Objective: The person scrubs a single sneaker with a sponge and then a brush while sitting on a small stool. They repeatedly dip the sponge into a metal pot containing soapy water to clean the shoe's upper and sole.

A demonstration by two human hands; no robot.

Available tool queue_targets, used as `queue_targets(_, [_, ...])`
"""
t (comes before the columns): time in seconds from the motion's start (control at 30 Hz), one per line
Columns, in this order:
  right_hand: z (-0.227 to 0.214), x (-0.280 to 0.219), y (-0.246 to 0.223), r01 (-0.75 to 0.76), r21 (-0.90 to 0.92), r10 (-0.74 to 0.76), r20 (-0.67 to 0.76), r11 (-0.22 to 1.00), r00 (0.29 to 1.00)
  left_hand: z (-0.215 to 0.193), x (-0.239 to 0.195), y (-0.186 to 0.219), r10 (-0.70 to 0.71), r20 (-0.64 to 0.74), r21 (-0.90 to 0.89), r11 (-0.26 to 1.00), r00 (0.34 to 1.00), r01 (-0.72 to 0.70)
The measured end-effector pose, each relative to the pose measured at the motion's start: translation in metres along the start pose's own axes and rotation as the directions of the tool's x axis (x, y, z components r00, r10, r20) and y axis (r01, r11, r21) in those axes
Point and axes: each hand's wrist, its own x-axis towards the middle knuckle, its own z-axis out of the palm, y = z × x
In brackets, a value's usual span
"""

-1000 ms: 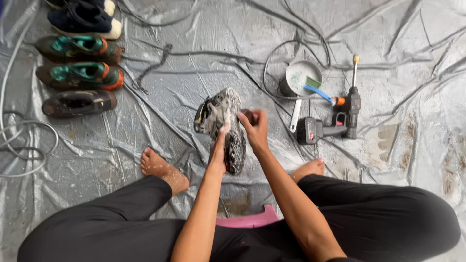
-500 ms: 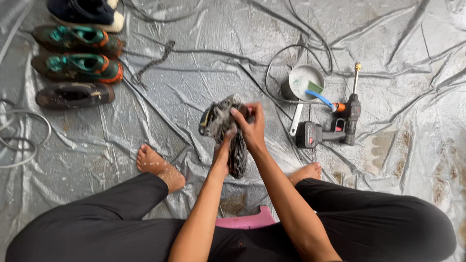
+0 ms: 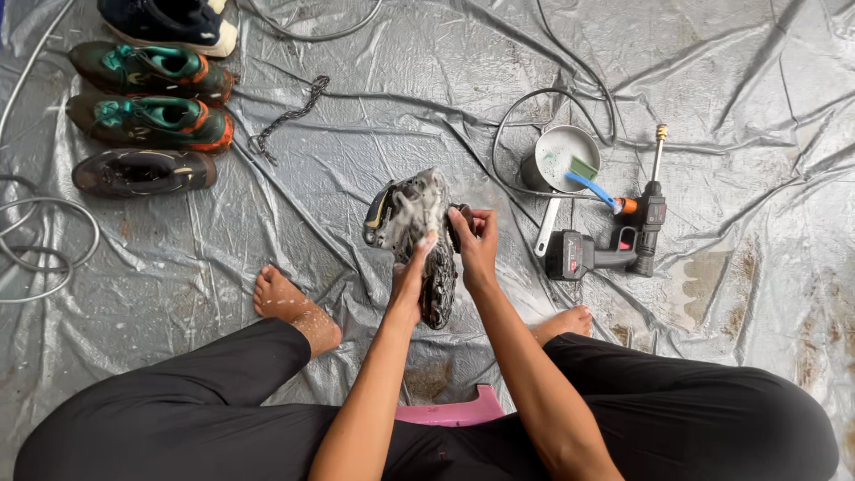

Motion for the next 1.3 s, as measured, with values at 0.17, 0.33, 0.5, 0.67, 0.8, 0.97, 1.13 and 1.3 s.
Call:
queue_targets(0.17, [0.004, -0.009, -0.038, 0.182, -0.09, -0.172, 0.102, 0.979, 0.98, 0.009, -0.007, -0.002, -0.003, -0.004, -0.062, 0.998, 1.0, 0.002])
queue_targets(0.33, [0.003, 0.004, -0.011, 0.05, -0.039, -0.05, 0.007, 0.998, 0.999, 0.01, -0.005, 0.006, 0.032, -0.038, -0.014, 0.999, 0.999, -0.033])
queue_targets(0.5, [0.0, 0.005, -0.04, 0.24, -0.115, -0.234, 0.067, 0.964, 0.97, 0.026, -0.034, 0.042, 0.086, -0.024, -0.087, 0.992, 0.996, -0.087])
queue_targets(0.67, [0.003, 0.001, -0.028, 0.113, -0.059, -0.111, 0.028, 0.992, 0.993, 0.016, -0.013, 0.023, 0.075, -0.063, -0.057, 0.995, 0.995, -0.078])
queue_targets(0.8, [0.009, -0.004, -0.048, 0.206, -0.052, -0.201, 0.093, 0.977, 0.975, 0.004, 0.011, -0.005, 0.061, -0.05, -0.031, 0.998, 0.997, -0.062])
queue_targets(0.97, [-0.001, -0.014, -0.028, 0.055, -0.048, -0.051, 0.08, 0.997, 0.996, 0.002, -0.006, 0.015, 0.072, -0.003, -0.056, 0.996, 0.997, -0.072])
queue_targets(1.13, [-0.01, -0.031, -0.045, 0.23, -0.123, -0.197, 0.236, 0.965, 0.952, 0.003, -0.02, 0.021, 0.122, 0.0, -0.161, 0.98, 0.992, -0.121])
queue_targets(1.3, [-0.021, -0.022, -0.041, 0.154, -0.103, -0.124, 0.25, 0.983, 0.96, 0.003, 0.014, 0.008, 0.141, 0.047, -0.187, 0.974, 0.989, -0.13])
